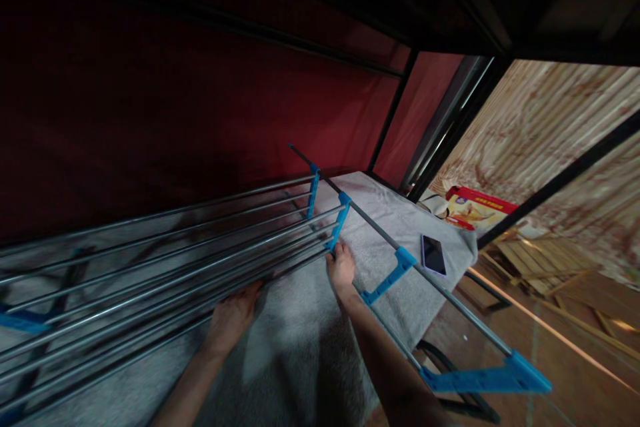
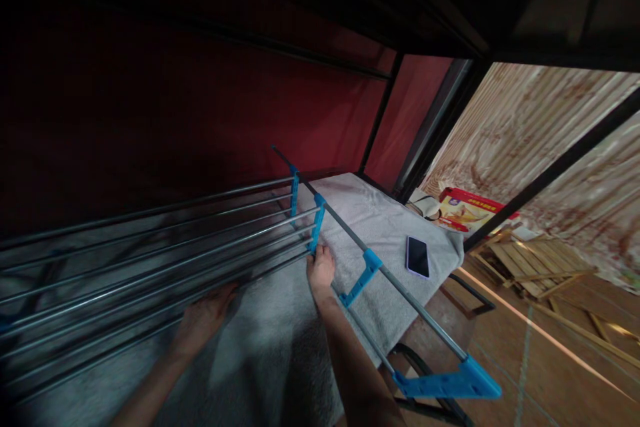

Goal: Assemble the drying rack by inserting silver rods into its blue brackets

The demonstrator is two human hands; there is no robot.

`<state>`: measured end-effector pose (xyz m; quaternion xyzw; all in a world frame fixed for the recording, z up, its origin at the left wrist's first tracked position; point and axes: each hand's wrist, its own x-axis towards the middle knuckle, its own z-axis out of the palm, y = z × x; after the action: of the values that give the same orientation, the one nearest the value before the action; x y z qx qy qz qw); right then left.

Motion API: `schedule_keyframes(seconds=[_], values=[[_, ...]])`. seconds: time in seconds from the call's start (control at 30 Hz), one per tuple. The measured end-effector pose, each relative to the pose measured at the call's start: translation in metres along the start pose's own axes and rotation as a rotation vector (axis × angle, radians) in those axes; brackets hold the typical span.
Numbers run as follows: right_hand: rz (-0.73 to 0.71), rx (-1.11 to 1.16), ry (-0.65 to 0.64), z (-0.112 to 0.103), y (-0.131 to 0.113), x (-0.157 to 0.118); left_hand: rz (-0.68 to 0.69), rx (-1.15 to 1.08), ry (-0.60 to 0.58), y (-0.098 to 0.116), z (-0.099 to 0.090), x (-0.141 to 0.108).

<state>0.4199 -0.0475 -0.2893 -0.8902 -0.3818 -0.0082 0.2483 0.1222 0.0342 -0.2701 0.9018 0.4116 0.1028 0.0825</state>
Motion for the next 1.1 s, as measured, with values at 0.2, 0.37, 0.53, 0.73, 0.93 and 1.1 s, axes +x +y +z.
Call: schedule_keyframes(seconds=[0.2,0.37,0.53,0.73,0.93,1.1], values=[[-0.008,0.027,0.036,0.004,0.001,0.0,-0.018,0.046,-0.12,-0.002,-0.003,0.004],[-0.021,0.025,0.059,0.006,0.0,-0.001,-0.008,0.047,-0.138,-0.002,-0.003,0.004],[-0.036,0.038,0.094,0.007,-0.002,-0.004,-0.003,0.021,-0.12,-0.002,-0.003,0.003],[-0.029,0.051,0.147,0.009,-0.005,-0.007,-0.027,0.019,-0.112,0.002,-0.005,0.004],[-0.047,0.04,0.188,0.011,-0.009,-0.008,-0.027,0.014,-0.102,0.004,-0.007,0.003],[-0.05,-0.002,0.243,0.016,-0.008,-0.01,-0.041,-0.002,-0.103,0.004,-0.004,0.003]])
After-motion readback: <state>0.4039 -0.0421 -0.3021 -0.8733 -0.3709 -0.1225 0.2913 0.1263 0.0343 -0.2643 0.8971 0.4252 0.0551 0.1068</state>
